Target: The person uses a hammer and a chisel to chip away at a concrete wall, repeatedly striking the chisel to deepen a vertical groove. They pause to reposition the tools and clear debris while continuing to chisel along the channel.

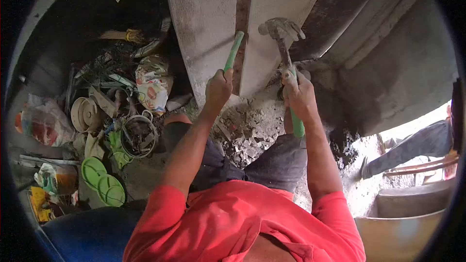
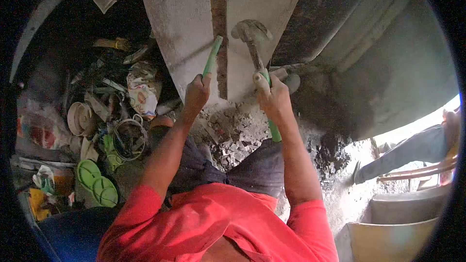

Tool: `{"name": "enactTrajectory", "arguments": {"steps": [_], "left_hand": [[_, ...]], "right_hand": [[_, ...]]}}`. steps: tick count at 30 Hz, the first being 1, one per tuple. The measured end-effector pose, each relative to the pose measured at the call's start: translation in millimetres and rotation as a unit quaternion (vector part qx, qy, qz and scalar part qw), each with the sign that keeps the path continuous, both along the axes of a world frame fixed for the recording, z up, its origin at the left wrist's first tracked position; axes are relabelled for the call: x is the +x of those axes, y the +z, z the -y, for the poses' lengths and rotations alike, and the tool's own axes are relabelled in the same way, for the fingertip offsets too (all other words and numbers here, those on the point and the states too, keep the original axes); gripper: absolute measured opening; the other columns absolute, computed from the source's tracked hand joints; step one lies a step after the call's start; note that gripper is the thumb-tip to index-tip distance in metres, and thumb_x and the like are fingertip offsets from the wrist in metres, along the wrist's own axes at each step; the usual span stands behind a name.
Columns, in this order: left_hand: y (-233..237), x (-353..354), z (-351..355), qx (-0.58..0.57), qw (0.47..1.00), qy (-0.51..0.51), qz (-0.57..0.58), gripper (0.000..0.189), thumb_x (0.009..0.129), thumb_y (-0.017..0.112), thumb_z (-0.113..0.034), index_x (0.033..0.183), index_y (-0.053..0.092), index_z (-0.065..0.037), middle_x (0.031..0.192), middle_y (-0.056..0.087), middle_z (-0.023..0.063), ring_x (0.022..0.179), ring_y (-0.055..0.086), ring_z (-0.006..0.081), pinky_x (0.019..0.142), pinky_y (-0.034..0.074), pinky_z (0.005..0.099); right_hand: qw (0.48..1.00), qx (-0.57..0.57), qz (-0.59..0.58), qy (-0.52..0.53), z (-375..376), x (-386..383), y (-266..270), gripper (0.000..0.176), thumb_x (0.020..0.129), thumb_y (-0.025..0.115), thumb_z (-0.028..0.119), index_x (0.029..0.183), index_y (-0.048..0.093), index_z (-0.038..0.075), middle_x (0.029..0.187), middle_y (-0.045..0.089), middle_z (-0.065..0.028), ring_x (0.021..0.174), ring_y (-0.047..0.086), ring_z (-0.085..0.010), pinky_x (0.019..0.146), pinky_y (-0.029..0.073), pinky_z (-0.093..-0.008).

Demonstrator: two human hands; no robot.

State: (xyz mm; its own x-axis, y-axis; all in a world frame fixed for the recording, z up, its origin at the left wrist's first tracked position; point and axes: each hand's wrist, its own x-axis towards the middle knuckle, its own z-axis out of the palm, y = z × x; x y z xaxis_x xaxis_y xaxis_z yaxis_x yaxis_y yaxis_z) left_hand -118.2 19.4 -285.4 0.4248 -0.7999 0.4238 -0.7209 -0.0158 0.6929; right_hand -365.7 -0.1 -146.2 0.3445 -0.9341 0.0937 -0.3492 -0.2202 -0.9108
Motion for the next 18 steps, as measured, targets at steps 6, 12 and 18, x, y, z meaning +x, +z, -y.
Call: {"name": "enactTrajectory", "arguments": {"steps": [6,12,18], "left_hand": [[-15.7,-11.1,14.0,0.033,0.998,0.033,-0.034,0.053,0.103,0.043,-0.05,0.094,0.056,0.001,0.068,0.06,0.0228,0.059,0.062,0.0418,0.051,0.047,0.0522],[-6.0,-18.8,13.3,0.046,0.998,0.044,-0.031,0.051,0.104,0.043,-0.046,0.091,0.056,0.001,0.075,0.063,0.0271,0.069,0.064,0.046,0.059,0.048,0.0552],[10.2,-24.2,9.0,0.091,0.99,0.052,-0.09,0.048,0.103,0.044,-0.043,0.092,0.058,0.002,0.079,0.065,0.0287,0.077,0.065,0.049,0.067,0.051,0.0563]], "right_hand": [[0.987,-0.155,-0.028,-0.026,0.5,13.7,7.6,0.043,0.095,0.063,0.04,0.105,0.062,-0.001,0.077,0.065,-0.0204,0.071,0.066,-0.0323,0.067,0.051,-0.0405],[0.928,-0.253,-0.274,-0.026,44.6,52.5,-38.0,0.052,0.09,0.067,0.047,0.106,0.064,-0.002,0.083,0.066,-0.031,0.083,0.067,-0.0473,0.074,0.053,-0.0527],[0.966,-0.201,-0.163,-0.026,26.9,59.2,7.4,0.053,0.093,0.063,0.048,0.096,0.061,-0.005,0.075,0.065,-0.0282,0.076,0.067,-0.046,0.068,0.054,-0.0477]]}}
